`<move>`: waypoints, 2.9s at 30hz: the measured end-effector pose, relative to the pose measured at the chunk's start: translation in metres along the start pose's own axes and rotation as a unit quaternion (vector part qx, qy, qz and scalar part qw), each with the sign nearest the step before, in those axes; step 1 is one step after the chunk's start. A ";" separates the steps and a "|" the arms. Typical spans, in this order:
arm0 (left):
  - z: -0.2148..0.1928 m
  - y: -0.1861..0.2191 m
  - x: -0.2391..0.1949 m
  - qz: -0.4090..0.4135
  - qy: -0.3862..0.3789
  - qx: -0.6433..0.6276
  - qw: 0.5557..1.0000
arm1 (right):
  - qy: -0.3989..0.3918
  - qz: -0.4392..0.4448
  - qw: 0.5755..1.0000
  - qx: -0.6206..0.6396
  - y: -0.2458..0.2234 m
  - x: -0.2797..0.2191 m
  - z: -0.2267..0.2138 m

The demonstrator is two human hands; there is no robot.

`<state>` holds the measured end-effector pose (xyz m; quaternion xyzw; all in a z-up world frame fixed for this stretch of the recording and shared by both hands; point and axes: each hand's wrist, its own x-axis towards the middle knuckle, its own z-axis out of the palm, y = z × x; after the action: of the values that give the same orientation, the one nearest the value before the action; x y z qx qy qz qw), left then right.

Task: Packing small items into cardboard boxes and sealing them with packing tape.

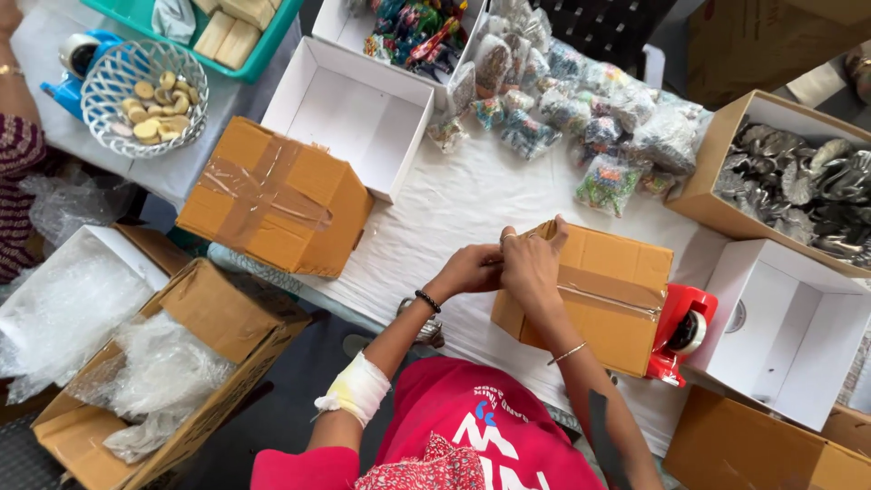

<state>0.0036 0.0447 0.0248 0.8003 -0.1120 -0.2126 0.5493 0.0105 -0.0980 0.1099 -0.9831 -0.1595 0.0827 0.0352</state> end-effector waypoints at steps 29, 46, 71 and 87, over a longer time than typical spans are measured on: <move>0.002 -0.064 0.012 0.058 -0.069 0.002 0.996 | -0.030 0.065 0.997 0.006 -0.013 0.016 0.015; 0.016 -0.012 -0.021 -0.023 -0.004 0.277 0.960 | 0.012 0.137 0.990 0.000 -0.028 0.020 0.051; 0.029 -0.023 -0.021 0.009 0.065 0.037 0.997 | 0.055 0.074 0.996 0.006 -0.010 0.021 0.053; 0.011 0.002 -0.018 -0.065 0.013 0.130 0.989 | 0.393 0.017 0.818 0.420 0.039 -0.128 -0.033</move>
<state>-0.0176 0.0426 0.0273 0.8731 -0.0794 -0.2215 0.4270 -0.0915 -0.1768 0.1582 -0.8246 -0.0656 -0.2507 0.5029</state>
